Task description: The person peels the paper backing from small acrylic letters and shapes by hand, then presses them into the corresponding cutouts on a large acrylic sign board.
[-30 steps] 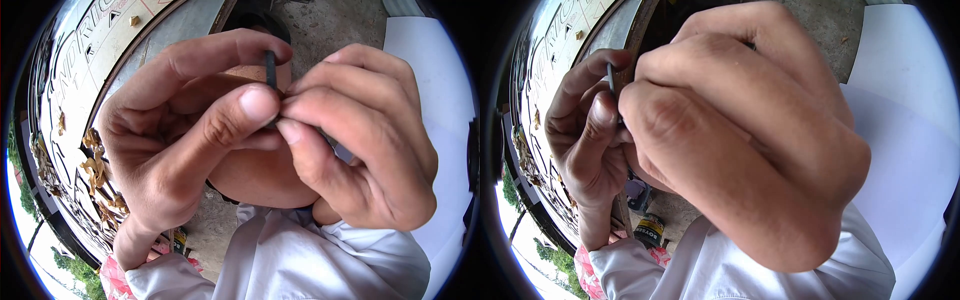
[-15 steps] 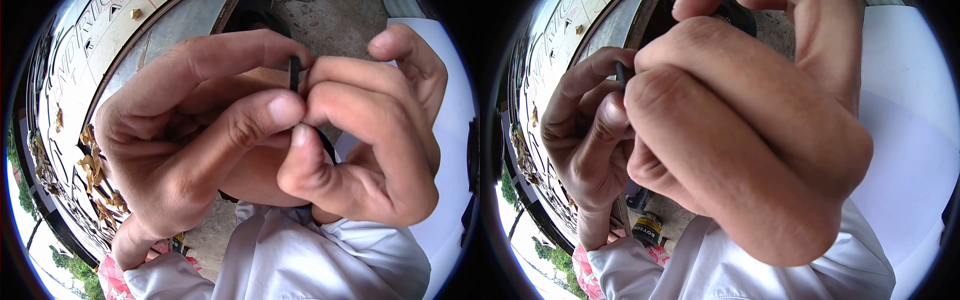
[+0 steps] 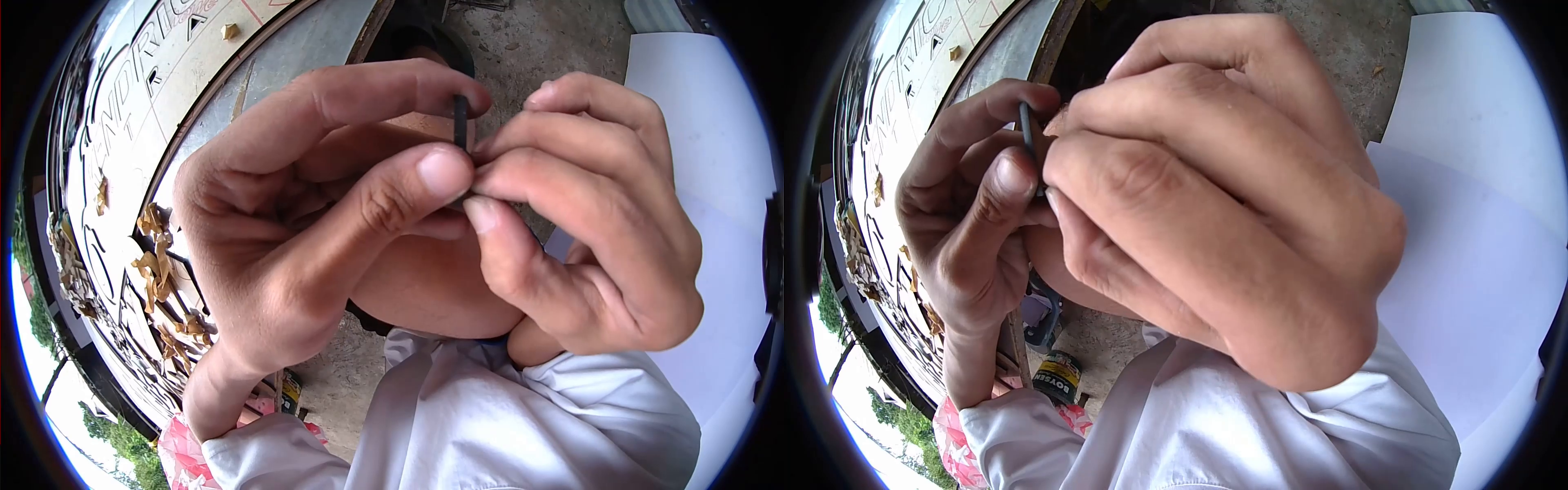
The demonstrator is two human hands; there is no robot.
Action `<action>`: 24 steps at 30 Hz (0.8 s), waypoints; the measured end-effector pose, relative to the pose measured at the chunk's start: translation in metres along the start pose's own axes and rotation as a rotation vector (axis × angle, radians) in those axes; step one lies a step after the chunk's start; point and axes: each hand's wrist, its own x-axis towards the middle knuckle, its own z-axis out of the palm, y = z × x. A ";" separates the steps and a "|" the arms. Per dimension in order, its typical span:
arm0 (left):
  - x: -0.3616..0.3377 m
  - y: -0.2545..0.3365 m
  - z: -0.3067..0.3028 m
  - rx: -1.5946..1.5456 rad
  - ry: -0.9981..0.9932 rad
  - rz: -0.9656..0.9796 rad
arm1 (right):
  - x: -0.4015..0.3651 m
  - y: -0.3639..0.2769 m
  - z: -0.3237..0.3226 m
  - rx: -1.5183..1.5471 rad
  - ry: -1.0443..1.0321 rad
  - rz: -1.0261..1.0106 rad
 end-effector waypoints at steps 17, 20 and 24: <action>-0.003 -0.008 -0.001 0.087 -0.048 0.185 | 0.020 -0.017 -0.023 -0.230 -0.282 0.021; -0.003 0.017 0.021 0.325 0.245 -0.099 | 0.020 -0.018 -0.022 -0.245 -0.279 0.036; 0.001 -0.008 -0.010 0.045 -0.112 0.050 | 0.018 -0.018 -0.020 -0.243 -0.250 0.021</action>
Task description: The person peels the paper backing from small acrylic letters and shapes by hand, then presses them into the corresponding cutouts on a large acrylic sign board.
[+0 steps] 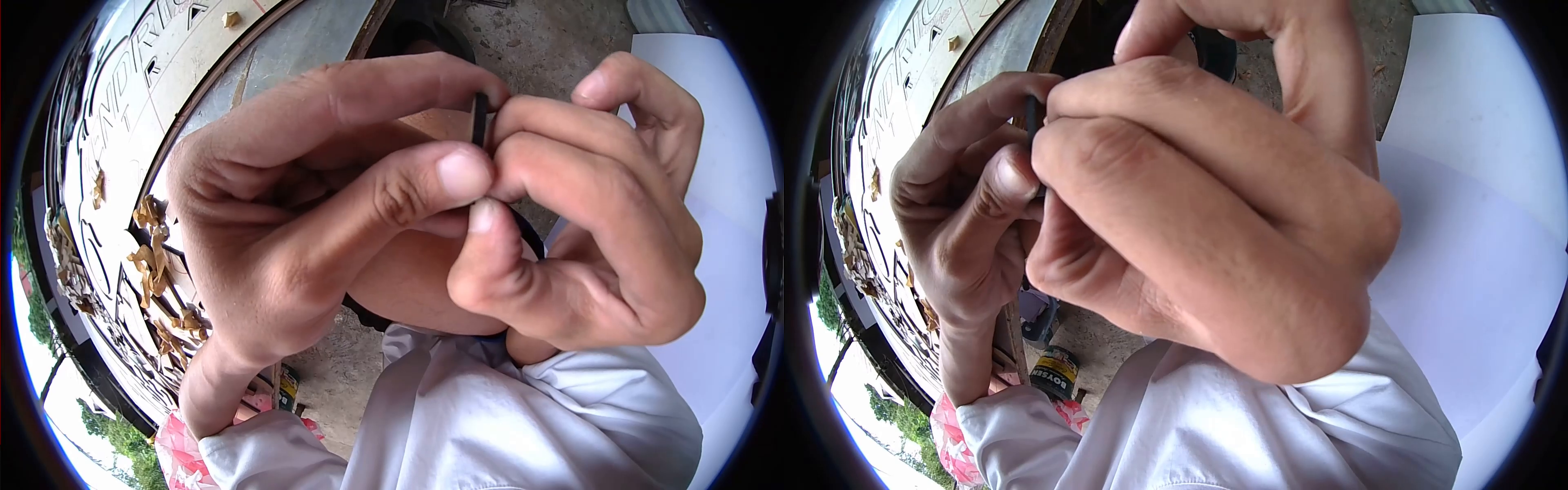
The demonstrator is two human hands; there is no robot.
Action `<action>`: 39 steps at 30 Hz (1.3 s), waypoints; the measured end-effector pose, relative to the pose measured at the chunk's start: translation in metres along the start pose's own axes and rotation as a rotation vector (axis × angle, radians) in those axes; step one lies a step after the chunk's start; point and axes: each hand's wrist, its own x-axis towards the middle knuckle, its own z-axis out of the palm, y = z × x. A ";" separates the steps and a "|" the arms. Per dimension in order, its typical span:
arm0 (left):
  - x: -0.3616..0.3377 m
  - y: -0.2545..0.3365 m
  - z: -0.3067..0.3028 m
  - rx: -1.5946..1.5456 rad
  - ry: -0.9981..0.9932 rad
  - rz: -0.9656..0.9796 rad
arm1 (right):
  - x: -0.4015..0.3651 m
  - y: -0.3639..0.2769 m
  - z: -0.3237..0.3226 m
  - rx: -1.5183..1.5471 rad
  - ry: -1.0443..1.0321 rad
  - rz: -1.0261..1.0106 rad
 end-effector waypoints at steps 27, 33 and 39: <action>0.013 0.023 0.000 -0.138 -0.069 -0.317 | -0.008 0.020 0.000 0.422 -0.047 0.033; 0.010 0.020 -0.002 -0.049 -0.086 -0.233 | -0.007 0.019 0.004 0.428 -0.018 -0.004; 0.008 0.022 0.000 -0.059 -0.048 -0.287 | -0.007 0.015 0.012 0.398 0.059 -0.008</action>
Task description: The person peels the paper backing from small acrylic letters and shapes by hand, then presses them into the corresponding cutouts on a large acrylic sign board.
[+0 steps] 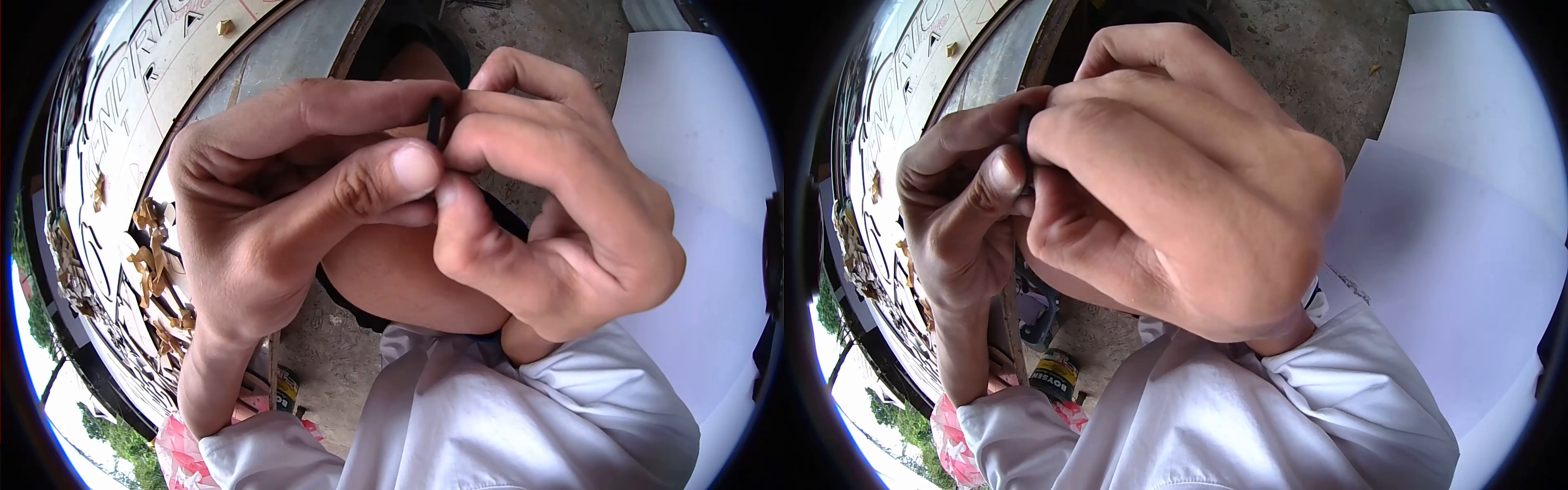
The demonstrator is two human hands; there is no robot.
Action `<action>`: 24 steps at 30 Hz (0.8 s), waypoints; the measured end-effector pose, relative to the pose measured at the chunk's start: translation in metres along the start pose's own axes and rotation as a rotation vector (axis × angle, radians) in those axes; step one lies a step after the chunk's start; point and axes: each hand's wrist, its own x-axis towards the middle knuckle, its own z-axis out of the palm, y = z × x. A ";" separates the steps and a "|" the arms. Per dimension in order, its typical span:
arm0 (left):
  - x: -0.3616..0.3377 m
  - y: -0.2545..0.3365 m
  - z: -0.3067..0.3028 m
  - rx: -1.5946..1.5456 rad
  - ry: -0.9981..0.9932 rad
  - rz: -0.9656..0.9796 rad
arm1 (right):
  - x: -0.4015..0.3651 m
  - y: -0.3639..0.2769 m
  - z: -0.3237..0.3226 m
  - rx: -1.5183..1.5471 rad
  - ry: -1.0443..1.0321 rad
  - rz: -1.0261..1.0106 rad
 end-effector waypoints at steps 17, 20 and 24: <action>0.005 -0.005 0.000 0.032 -0.072 0.150 | -0.009 0.002 0.015 -0.110 0.301 -0.120; 0.001 -0.011 0.008 -0.055 -0.003 0.205 | -0.006 0.005 0.012 -0.175 0.250 -0.203; 0.009 -0.023 -0.008 -0.237 -0.237 0.322 | 0.002 -0.010 0.004 -0.315 -0.058 0.025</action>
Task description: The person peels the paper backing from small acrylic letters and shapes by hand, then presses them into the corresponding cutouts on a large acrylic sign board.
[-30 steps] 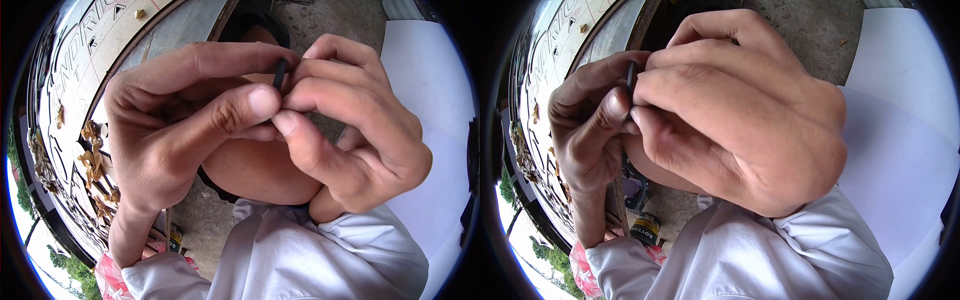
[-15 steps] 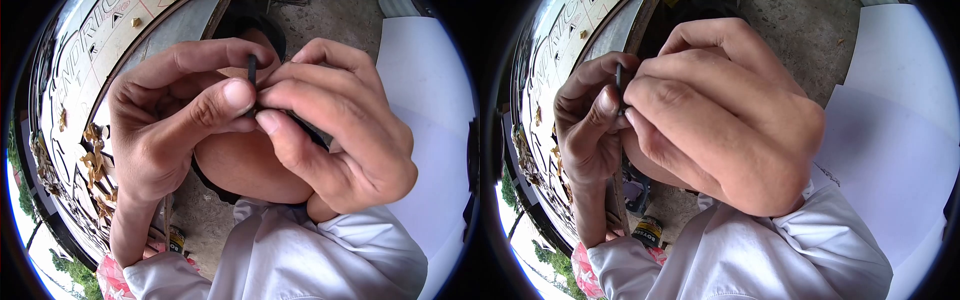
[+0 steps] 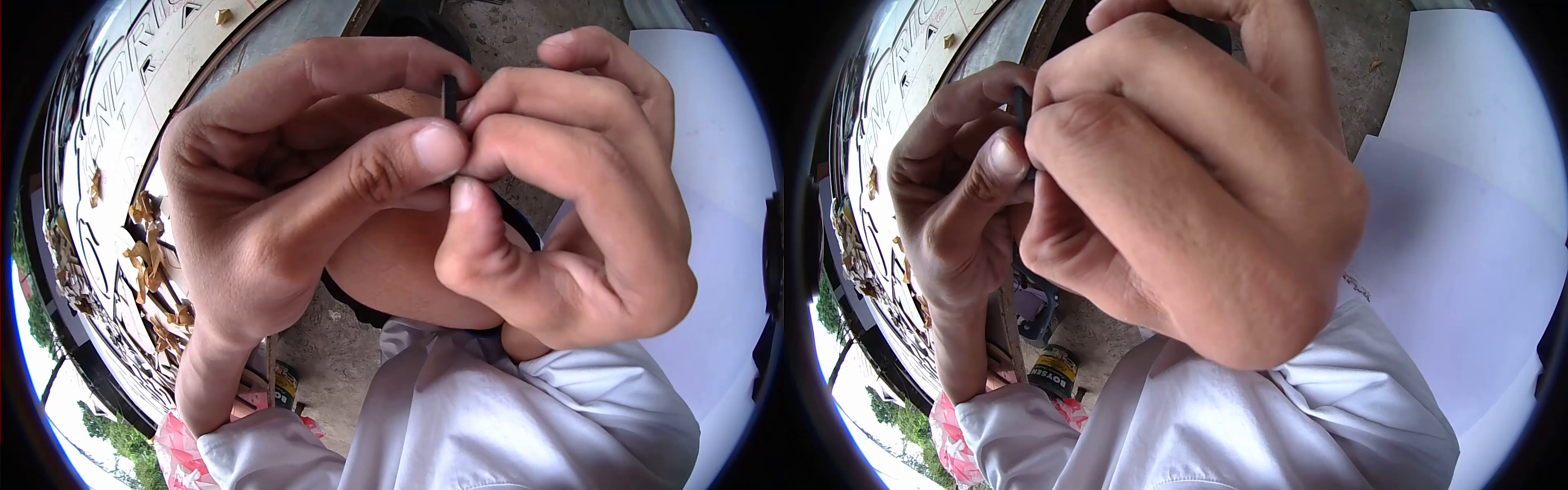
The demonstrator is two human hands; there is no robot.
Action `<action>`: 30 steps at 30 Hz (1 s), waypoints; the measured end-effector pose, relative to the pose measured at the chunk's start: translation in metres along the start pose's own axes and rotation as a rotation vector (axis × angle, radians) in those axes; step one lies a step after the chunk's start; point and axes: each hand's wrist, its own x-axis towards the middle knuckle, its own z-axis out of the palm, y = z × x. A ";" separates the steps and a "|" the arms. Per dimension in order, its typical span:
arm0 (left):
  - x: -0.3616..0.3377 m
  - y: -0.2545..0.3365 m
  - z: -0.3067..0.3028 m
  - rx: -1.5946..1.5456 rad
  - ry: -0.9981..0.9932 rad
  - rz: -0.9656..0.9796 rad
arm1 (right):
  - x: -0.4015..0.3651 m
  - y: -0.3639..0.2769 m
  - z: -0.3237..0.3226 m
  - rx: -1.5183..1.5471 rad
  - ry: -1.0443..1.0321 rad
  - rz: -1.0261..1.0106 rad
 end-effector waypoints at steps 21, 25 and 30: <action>0.006 0.033 0.007 0.393 -0.026 -0.247 | -0.012 0.008 0.007 0.273 0.341 -0.001; 0.001 0.030 0.015 0.420 0.080 -0.196 | -0.016 0.010 -0.005 0.242 0.345 0.100; -0.004 0.029 0.031 0.852 -0.022 0.054 | -0.016 0.011 -0.001 0.586 0.591 0.546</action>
